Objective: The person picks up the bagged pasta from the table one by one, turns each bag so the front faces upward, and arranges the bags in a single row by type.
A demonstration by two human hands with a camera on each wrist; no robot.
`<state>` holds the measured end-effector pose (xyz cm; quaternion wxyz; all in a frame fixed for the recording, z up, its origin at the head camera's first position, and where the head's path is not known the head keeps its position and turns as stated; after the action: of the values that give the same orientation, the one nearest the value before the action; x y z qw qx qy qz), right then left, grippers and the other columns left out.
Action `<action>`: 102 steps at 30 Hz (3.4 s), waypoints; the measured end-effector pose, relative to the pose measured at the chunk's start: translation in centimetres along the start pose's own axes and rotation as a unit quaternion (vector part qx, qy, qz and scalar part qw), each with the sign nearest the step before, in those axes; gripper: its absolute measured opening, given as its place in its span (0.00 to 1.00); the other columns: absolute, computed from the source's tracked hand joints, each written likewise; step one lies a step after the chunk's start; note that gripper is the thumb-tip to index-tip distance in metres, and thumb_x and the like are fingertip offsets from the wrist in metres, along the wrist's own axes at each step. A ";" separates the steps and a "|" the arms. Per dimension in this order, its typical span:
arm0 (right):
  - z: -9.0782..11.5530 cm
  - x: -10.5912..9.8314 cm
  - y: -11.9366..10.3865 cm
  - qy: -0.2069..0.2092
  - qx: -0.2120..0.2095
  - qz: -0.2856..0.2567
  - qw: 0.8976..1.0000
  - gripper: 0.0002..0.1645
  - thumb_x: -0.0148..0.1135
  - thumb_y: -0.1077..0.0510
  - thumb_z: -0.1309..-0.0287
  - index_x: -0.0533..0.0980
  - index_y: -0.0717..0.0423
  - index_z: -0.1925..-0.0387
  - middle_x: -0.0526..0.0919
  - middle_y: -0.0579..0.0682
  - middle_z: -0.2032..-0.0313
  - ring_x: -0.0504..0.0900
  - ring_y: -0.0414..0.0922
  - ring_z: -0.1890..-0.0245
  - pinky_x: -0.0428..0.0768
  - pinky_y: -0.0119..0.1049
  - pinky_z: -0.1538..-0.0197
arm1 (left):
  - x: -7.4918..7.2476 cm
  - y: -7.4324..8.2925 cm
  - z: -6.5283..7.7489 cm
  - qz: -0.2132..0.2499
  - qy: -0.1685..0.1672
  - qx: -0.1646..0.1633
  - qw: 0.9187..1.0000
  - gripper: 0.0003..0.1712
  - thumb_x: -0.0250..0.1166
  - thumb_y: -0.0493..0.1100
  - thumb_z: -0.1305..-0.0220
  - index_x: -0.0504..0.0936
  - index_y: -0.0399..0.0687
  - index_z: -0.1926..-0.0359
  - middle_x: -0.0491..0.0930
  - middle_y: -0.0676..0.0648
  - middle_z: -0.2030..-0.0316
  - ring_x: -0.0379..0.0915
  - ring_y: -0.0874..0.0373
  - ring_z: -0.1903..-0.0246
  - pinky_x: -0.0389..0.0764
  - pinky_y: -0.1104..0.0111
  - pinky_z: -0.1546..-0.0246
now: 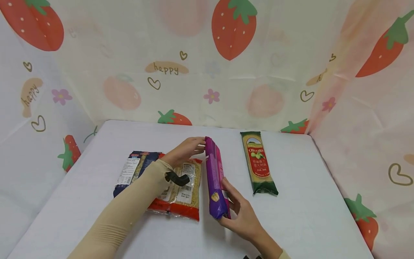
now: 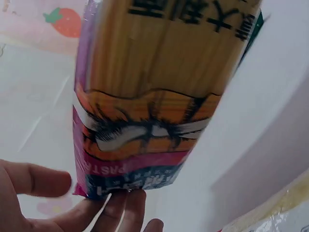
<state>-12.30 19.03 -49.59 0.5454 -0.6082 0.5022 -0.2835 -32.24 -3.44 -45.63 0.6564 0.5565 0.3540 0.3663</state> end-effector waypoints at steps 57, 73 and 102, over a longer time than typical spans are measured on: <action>-1.0 -1.5 -1.9 0.036 0.027 -0.142 0.989 0.41 0.67 0.63 0.28 0.64 0.53 0.19 0.77 0.47 0.35 0.80 0.44 0.41 0.86 0.37 0.43 | -0.7 -0.9 1.3 0.096 -0.030 -0.082 0.992 0.42 0.62 0.47 0.18 0.51 0.57 0.13 0.66 0.34 0.24 0.70 0.36 0.28 0.72 0.38 0.30; -0.7 -1.9 -2.2 0.057 0.050 -0.190 0.979 0.34 0.63 0.59 0.26 0.68 0.45 0.23 0.77 0.52 0.40 0.79 0.45 0.44 0.85 0.36 0.43 | -1.1 -0.2 2.2 0.161 -0.077 -0.084 0.980 0.51 0.62 0.38 0.19 0.41 0.68 0.12 0.71 0.27 0.31 0.84 0.36 0.42 0.71 0.40 0.29; -0.8 -3.1 -0.4 0.005 0.080 -0.024 0.997 0.54 0.75 0.68 0.36 0.57 0.56 0.16 0.64 0.70 0.24 0.82 0.37 0.37 0.87 0.37 0.42 | -0.6 0.0 1.9 0.053 0.058 -0.004 0.997 0.47 0.69 0.41 0.23 0.47 0.56 0.18 0.79 0.25 0.38 0.88 0.41 0.53 0.81 0.42 0.37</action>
<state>-13.90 21.57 -48.40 0.5828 -0.5733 0.4658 -0.3388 -30.86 -4.82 -45.32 0.6169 0.5497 0.3593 0.4338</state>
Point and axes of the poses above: each hand's wrist, its own z-axis away from the middle knuckle, its own x-axis out of the palm, y = z × x, the point moved 2 cm from there along -z, towards the middle knuckle
